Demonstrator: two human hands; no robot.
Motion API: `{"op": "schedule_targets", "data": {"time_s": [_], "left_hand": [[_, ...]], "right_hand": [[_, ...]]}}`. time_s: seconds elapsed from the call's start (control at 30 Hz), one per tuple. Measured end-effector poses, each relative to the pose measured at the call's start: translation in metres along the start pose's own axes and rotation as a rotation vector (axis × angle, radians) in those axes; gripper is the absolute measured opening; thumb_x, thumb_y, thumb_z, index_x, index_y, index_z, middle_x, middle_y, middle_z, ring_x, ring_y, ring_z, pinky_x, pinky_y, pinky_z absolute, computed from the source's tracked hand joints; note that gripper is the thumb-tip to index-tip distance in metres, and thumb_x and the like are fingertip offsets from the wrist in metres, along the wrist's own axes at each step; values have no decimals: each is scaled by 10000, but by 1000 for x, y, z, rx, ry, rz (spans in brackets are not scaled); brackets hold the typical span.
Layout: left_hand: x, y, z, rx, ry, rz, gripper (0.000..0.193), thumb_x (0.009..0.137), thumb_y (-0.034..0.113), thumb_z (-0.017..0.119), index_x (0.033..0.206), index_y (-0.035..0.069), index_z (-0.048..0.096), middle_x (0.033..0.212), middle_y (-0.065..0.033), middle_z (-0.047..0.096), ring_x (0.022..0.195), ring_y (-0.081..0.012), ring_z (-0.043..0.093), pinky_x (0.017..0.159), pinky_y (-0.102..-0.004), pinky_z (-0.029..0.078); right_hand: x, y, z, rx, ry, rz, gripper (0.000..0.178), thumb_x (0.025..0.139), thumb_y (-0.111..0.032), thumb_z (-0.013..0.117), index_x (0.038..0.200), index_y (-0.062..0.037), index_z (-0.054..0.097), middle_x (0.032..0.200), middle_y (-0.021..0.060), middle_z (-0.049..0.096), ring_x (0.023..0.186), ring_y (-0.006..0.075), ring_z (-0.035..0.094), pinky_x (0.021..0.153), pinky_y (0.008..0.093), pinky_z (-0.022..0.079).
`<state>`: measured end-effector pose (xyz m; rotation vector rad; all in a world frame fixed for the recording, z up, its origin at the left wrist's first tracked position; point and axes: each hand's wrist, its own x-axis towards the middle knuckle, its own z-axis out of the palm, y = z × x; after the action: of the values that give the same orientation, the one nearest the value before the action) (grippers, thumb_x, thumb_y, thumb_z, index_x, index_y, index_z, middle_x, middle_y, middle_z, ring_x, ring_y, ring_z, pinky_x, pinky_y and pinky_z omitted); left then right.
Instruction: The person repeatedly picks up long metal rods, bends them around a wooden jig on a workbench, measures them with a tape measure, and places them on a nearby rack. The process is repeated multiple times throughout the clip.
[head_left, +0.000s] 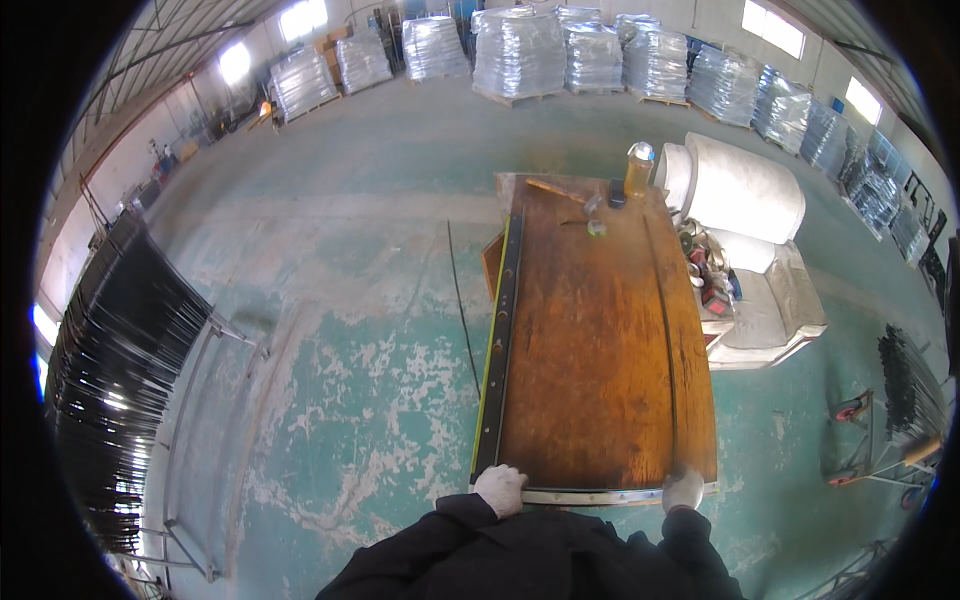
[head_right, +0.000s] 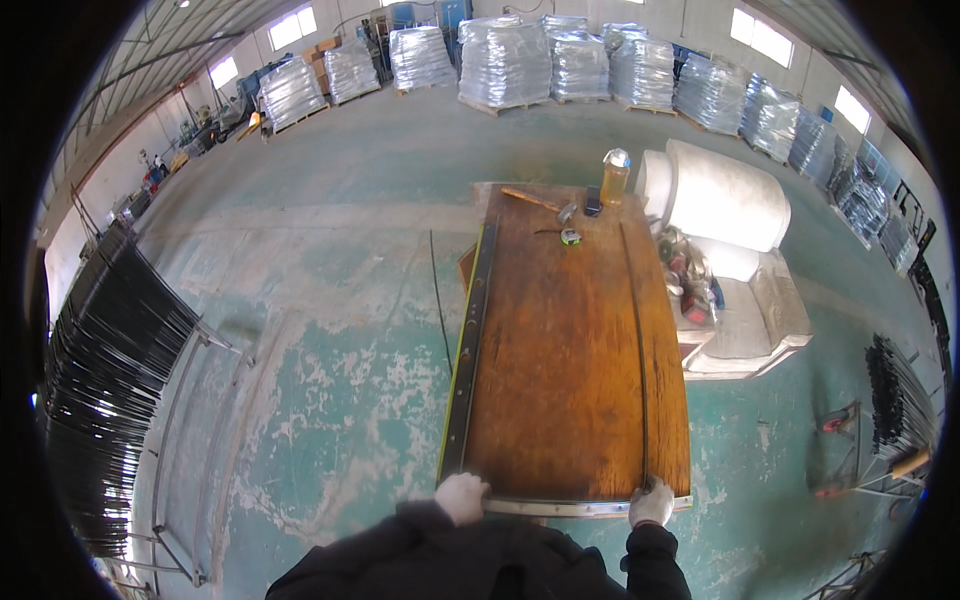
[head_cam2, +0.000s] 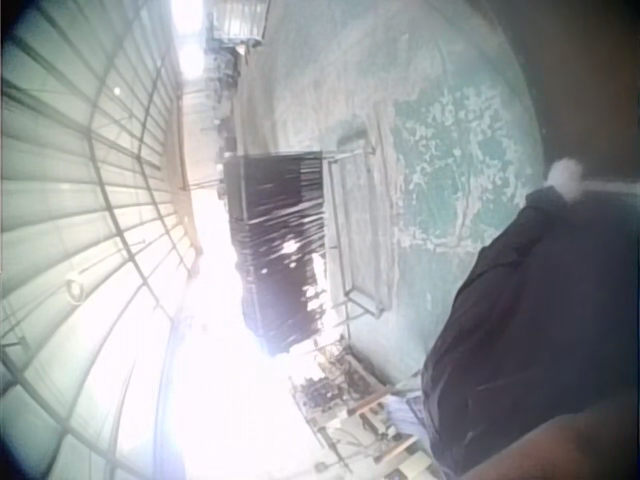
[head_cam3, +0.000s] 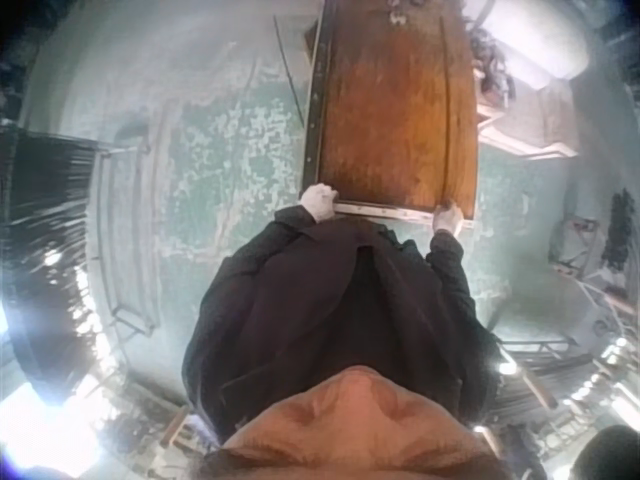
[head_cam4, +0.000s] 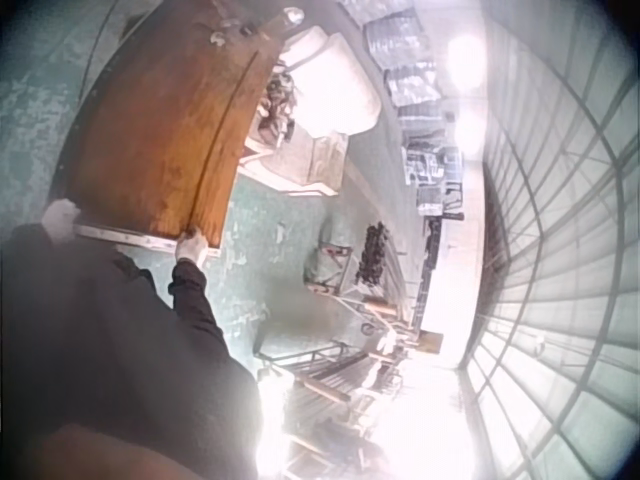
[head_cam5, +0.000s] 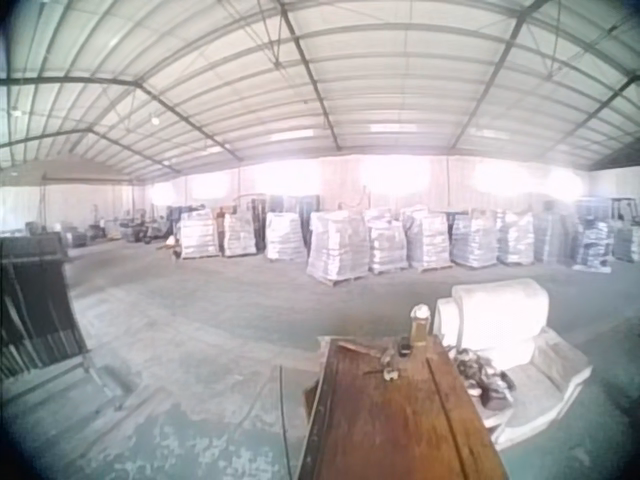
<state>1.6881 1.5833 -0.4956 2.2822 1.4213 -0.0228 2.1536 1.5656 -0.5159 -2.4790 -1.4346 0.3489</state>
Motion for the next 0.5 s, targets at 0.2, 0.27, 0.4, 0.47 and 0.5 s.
{"op": "schedule_targets", "data": {"time_s": [0.2,0.27,0.4,0.47,0.5], "left_hand": [[1,14,-13,56,-36,-21,219,925,226,744,1074,114,860,1102,-150,837,1142,-374,799,995,-536,630],[5,21,-16,88,-38,-27,222,927,227,750,1085,114,858,1105,-156,834,1144,-374,798,990,-542,630],[4,13,-11,154,-74,-21,253,948,250,736,1116,108,860,1130,-175,835,1145,-380,798,999,-554,624],[11,12,-8,163,-86,17,258,950,269,733,1114,124,869,1129,-171,839,1145,-381,800,1002,-557,623],[19,17,-11,161,-89,63,258,949,275,733,1111,132,873,1123,-168,840,1143,-380,800,1001,-558,623]], "right_hand": [[35,-9,0,42,-164,273,414,933,-124,795,1316,31,822,1255,311,856,1270,463,820,1137,515,628],[55,13,10,257,-216,325,341,997,-186,783,1259,29,825,1090,226,833,1022,364,807,908,466,623],[53,-20,2,1215,-242,528,342,1150,-359,774,1100,-23,812,822,16,698,623,138,603,547,341,453],[44,-36,-13,1232,-106,571,382,1189,-396,752,1080,-36,819,821,-14,699,651,101,562,578,323,427],[35,-37,-19,1252,34,546,399,1203,-408,741,1083,-37,831,821,-25,702,663,85,536,595,315,411]]}}
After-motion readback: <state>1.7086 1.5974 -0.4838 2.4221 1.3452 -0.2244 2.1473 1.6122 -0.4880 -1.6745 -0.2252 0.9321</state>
